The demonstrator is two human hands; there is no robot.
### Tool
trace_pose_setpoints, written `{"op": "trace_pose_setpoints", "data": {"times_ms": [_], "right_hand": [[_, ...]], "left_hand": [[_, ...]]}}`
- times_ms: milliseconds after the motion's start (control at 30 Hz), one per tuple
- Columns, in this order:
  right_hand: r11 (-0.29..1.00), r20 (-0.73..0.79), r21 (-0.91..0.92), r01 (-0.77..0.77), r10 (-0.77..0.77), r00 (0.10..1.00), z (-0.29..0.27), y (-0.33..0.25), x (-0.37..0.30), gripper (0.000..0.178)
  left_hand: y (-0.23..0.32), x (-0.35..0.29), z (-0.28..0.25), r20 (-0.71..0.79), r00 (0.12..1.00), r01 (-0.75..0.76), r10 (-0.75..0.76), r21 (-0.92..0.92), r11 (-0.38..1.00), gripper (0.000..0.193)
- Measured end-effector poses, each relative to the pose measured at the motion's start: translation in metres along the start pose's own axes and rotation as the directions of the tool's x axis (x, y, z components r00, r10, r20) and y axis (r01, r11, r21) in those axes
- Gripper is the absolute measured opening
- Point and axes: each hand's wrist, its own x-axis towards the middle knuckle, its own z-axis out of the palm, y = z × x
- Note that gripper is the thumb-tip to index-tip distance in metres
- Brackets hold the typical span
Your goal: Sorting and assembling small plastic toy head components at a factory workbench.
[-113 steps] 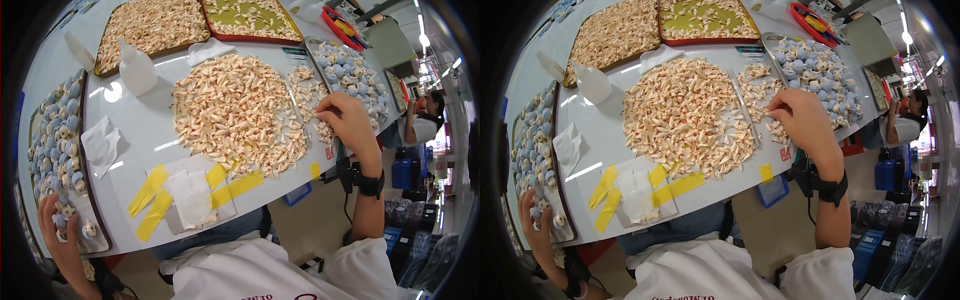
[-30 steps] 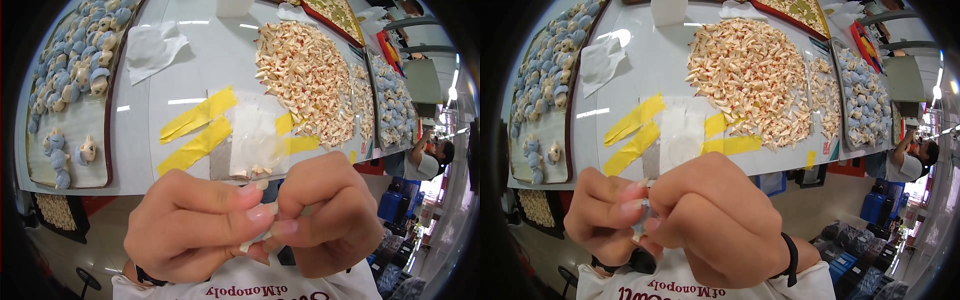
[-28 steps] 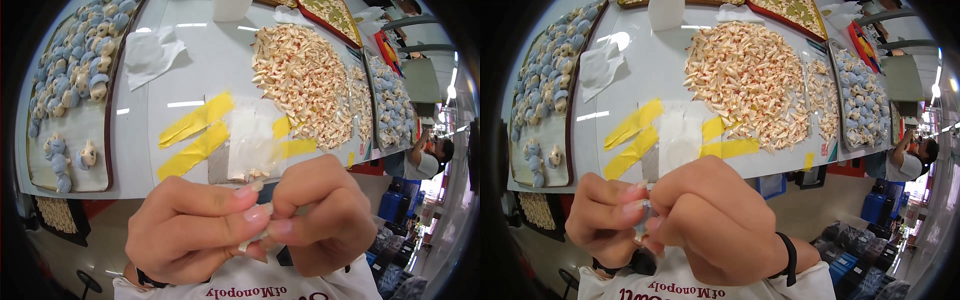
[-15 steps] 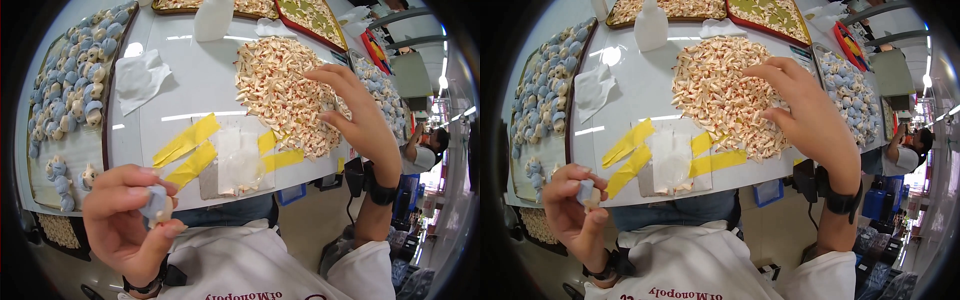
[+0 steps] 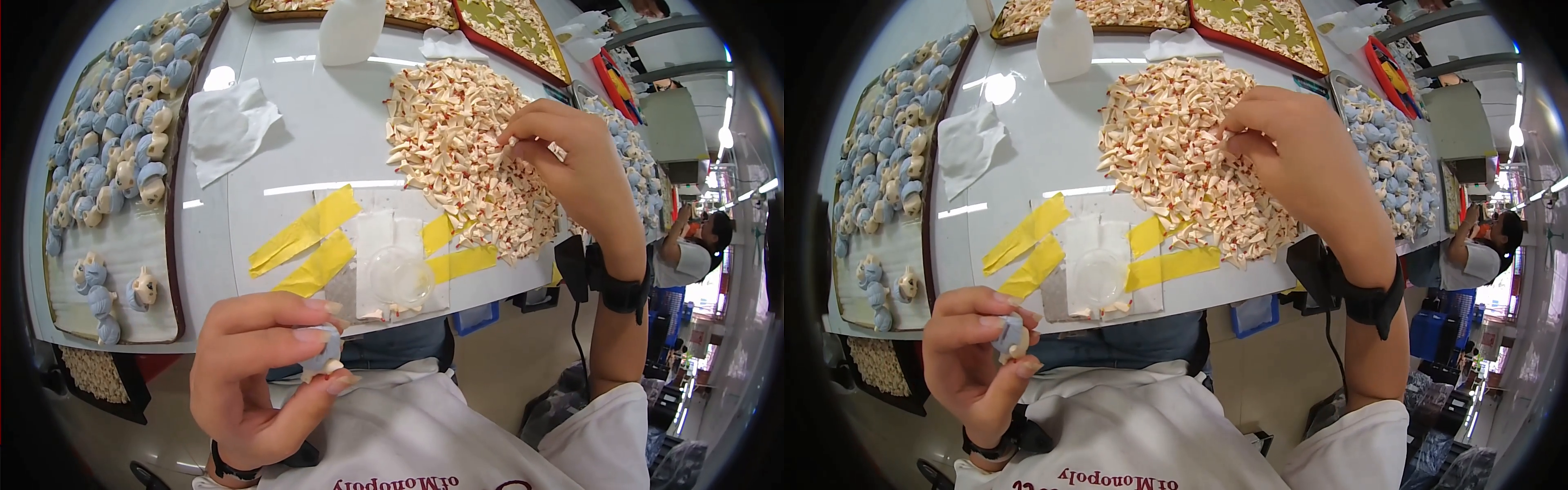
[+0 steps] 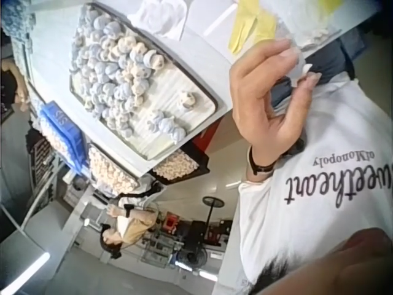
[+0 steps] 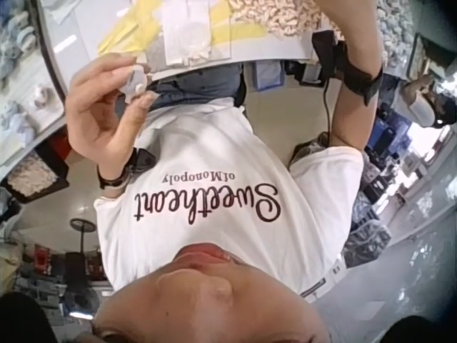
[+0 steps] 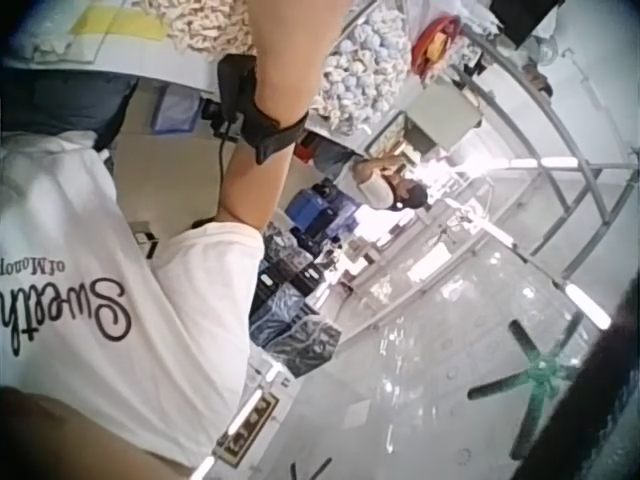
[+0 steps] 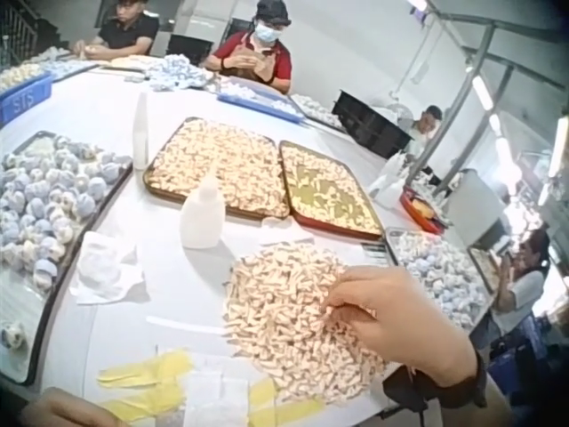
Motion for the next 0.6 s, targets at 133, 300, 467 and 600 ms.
{"op": "trace_pose_setpoints", "data": {"times_ms": [133,300,467,600], "right_hand": [[0.999,-0.048,0.021,-0.045,0.046,0.998,-0.002,-0.001,-0.006,0.011],[0.972,-0.224,0.227,-0.067,0.119,0.967,-0.006,-0.017,-0.021,0.008],[0.886,-0.287,0.46,-0.057,0.209,0.935,-0.015,-0.048,-0.047,0.015],[0.794,-0.332,0.599,-0.106,0.367,0.869,-0.005,-0.046,-0.055,0.011]], "left_hand": [[0.0,-0.002,-0.001,-0.011,1.0,0.007,-0.007,0.012,1.0,0.036],[-0.002,-0.001,-0.003,-0.02,1.0,0.011,-0.011,0.034,0.999,0.037],[-0.001,-0.001,-0.002,-0.01,1.0,0.027,-0.026,0.029,0.999,0.035],[0.002,-0.001,-0.002,-0.005,0.999,0.038,-0.038,0.046,0.998,0.035]]}}
